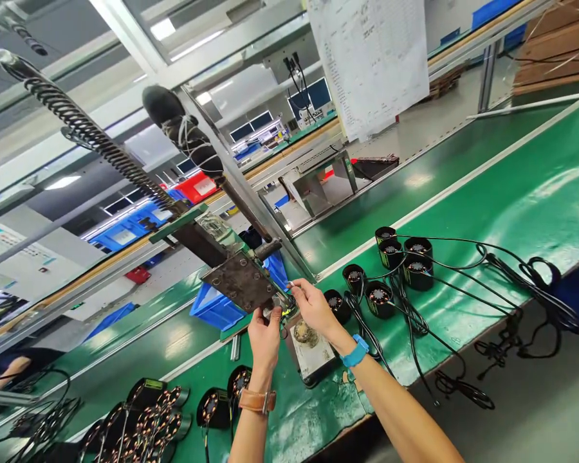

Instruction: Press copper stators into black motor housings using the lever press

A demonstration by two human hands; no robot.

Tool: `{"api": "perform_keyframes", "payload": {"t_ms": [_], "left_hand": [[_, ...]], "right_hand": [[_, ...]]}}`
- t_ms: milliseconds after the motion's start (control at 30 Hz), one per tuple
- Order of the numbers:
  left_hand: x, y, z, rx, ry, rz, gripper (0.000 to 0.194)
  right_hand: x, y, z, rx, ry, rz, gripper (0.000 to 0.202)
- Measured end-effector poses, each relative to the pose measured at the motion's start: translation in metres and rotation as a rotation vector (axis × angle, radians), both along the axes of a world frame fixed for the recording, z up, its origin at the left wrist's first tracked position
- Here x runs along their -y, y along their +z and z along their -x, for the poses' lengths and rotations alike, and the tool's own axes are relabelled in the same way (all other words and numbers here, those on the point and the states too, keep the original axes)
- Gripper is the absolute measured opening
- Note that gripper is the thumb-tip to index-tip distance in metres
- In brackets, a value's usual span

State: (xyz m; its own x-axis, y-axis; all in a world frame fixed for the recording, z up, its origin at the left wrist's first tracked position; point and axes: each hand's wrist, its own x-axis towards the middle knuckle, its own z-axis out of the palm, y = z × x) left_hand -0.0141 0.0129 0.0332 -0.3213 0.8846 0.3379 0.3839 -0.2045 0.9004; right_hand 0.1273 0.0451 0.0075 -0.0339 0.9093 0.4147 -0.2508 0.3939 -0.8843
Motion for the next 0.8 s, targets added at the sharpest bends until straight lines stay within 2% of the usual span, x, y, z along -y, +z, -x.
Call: {"api": "perform_keyframes", "payload": {"t_ms": [200,367,800], "left_hand": [[0.001,0.0,0.003,0.027,-0.012,0.025,0.052],[0.0,0.0,0.005,0.01,-0.022,0.028,0.05],[-0.002,0.0,0.01,-0.019,-0.012,0.018,0.05]], "right_hand": [[-0.009,0.012,0.002,0.034,0.0,-0.08,0.045],[-0.015,0.009,0.012,-0.029,-0.027,-0.092,0.047],[-0.038,0.004,0.025,-0.142,0.062,-0.193,0.059]]}}
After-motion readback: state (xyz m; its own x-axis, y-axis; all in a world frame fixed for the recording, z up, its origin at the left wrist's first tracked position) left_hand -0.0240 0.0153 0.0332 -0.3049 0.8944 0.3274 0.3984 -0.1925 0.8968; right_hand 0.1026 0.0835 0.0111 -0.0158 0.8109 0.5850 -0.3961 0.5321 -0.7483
